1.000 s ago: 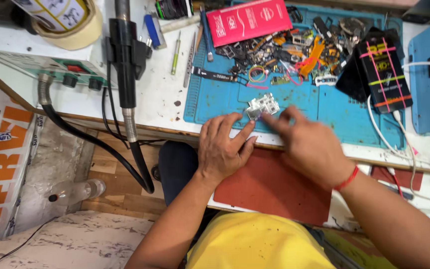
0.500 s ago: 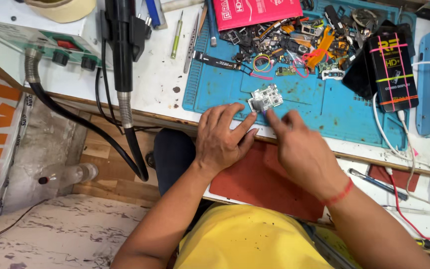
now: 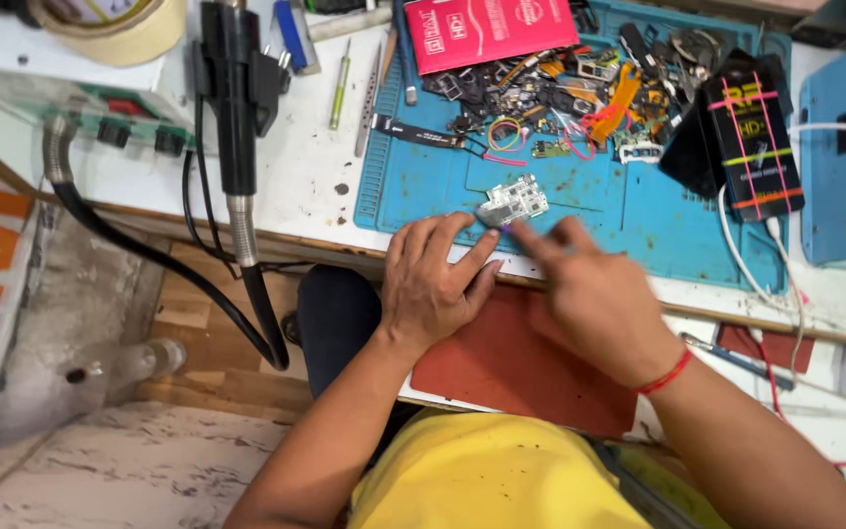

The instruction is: The person brushes a small circuit board with a purple brush and scrapes parts of it using a small metal tool while it sits on a blue work mat.

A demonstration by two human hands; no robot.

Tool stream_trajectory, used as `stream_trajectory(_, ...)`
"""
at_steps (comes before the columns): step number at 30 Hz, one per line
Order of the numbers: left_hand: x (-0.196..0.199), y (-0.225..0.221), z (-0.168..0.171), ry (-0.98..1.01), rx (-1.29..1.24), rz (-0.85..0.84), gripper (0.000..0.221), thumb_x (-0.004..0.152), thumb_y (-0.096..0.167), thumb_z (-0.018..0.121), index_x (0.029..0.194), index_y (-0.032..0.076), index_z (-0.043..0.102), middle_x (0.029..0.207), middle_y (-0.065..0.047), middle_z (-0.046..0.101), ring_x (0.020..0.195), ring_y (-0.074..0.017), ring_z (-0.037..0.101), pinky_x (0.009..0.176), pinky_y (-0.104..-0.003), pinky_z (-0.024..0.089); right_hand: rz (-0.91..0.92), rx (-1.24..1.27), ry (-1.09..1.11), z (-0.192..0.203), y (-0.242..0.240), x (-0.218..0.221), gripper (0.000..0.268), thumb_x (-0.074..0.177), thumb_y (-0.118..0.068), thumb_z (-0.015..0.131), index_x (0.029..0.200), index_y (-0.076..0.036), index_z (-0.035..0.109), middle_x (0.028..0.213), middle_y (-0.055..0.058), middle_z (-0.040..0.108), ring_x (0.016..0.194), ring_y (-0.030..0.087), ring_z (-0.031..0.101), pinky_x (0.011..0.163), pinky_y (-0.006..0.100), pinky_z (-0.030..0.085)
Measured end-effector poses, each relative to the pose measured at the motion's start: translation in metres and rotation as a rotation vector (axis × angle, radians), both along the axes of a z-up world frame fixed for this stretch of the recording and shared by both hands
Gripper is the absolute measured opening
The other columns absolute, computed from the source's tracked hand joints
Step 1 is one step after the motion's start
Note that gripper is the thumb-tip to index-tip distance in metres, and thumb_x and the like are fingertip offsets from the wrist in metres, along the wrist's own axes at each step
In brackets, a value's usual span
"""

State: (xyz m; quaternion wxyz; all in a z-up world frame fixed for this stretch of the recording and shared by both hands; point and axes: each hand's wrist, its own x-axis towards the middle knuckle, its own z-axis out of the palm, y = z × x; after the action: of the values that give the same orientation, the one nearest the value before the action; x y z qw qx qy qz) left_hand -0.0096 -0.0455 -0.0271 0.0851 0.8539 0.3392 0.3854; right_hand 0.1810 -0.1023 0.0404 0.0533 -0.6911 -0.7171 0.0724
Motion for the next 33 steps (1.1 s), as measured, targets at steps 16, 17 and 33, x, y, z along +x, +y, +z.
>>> stream_trajectory(16,-0.001,-0.001,-0.006,0.003,-0.003,-0.008,0.03,0.091,0.029,0.077,0.119,0.018,0.075,0.125,-0.006,0.063,0.114,-0.0267,0.059,0.099,-0.045,0.045,0.164,0.1,-0.094,-0.008,0.015,0.053,0.057,0.088,-0.008,0.06,0.142,-0.027,0.064,0.112,0.008,0.066,0.06,0.033,0.066,0.054,0.044,0.054)
stream_trajectory(17,-0.001,-0.003,-0.004,0.003,-0.004,-0.006,0.03,0.091,0.03,0.077,0.119,0.018,0.074,0.125,-0.006,0.063,0.115,-0.027,0.059,0.099,-0.045,0.045,0.121,0.107,-0.092,-0.007,0.019,0.057,0.055,0.092,-0.008,0.06,0.143,-0.026,0.064,0.112,0.007,0.067,0.062,0.033,0.066,0.055,0.045,0.054)
stream_trajectory(33,0.017,0.076,0.033,0.312,-0.282,-0.228,0.043,0.084,0.043,0.079,0.117,0.017,0.074,0.105,-0.003,0.063,0.107,-0.0281,0.056,0.087,-0.047,0.044,-0.023,-0.007,0.052,-0.003,-0.007,0.017,0.056,0.092,-0.003,0.05,0.147,-0.013,0.054,0.107,0.018,0.061,0.071,0.042,0.066,0.063,0.05,0.056)
